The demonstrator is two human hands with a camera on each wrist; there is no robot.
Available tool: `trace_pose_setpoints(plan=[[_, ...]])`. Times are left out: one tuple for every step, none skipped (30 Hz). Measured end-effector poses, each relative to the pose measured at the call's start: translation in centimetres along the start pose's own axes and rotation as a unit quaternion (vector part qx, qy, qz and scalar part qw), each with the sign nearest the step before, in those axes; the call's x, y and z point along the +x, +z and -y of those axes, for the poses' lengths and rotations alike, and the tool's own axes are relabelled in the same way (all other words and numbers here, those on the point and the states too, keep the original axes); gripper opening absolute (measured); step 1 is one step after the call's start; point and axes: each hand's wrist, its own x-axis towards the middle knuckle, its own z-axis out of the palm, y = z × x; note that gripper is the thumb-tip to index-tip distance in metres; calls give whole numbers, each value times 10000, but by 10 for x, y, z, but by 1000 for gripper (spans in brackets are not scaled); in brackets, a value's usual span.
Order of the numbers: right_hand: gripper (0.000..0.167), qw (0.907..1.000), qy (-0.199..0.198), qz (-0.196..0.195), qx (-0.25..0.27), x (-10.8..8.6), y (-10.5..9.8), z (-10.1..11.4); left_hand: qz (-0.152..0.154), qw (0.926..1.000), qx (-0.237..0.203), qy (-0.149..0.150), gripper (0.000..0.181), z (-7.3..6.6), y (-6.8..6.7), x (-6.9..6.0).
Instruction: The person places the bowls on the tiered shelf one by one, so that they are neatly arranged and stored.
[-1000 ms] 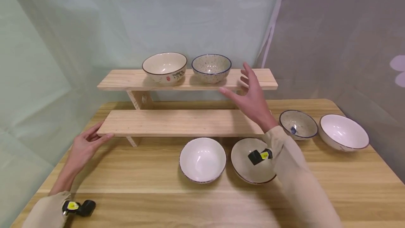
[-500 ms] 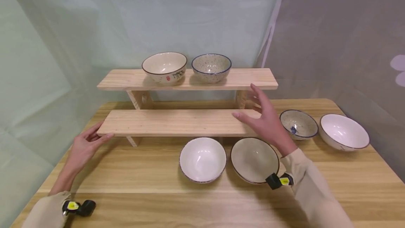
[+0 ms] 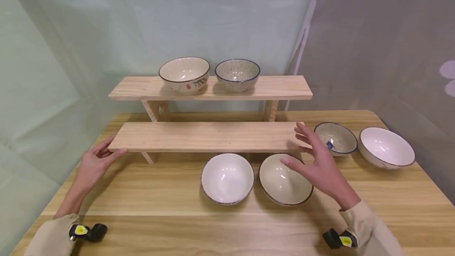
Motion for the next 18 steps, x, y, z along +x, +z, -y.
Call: trace_pose_setpoints(plan=[[92, 10000, -9, 3, -39, -4, -1, -1, -3, 10000, 20, -4, 75, 0, 0, 0], [93, 10000, -8, 4, -80, -8, -3, -2, -2, 10000, 17, -11, 75, 0, 0, 0], [93, 9999, -8, 10, -138, -11, -4, -3, 5, 10000, -4, -13, 74, -1, 0, 0], [93, 9998, -7, 16, -182, -15, -5, -4, 10, 10000, -13, -17, 74, -1, 0, 0], [93, 9997, -1, 21, -226, -19, -6, -5, 13, 10000, -21, -19, 74, -1, 1, 0], [94, 9997, 11, 28, -258, -23, -6, -7, 18, 10000, -24, -30, 74, -1, 1, 0], [94, 9995, 14, 26, -308, -27, -7, -9, 26, 10000, -15, -44, 74, -1, 1, 0], [94, 9995, 19, 21, -326, -32, -8, -11, 37, 10000, -2, -53, 75, 0, 1, 0], [94, 9994, 35, 13, -344, -36, -8, -13, 42, 10000, 36, -64, 75, 0, 1, 0], [95, 9994, 58, 5, -354, -40, -8, -14, 45, 9999, 76, -74, 76, 0, 1, 1], [95, 9993, 86, 3, -365, -44, -8, -16, 42, 9999, 89, -83, 76, 0, 1, 1], [95, 9992, 111, -3, -375, -47, -8, -18, 40, 9999, 96, -90, 76, 0, 0, 1], [95, 9992, 143, -2, -386, -50, -8, -19, 36, 9999, 87, -86, 76, 0, 0, 1], [95, 9991, 176, 8, -394, -53, -8, -21, 32, 9999, 70, -81, 76, 0, 0, 1], [96, 9989, 209, 24, -411, -56, -7, -22, 27, 10000, 57, -75, 76, 0, 0, 0], [97, 9988, 236, 55, -426, -58, -6, -24, 26, 10000, 44, -66, 75, 0, 0, 0], [99, 9987, 257, 79, -437, -61, -6, -26, 27, 10000, 28, -63, 75, 0, 0, 0], [100, 9987, 252, 95, -426, -63, -5, -28, 31, 10000, 27, -57, 75, 0, 0, 0]])
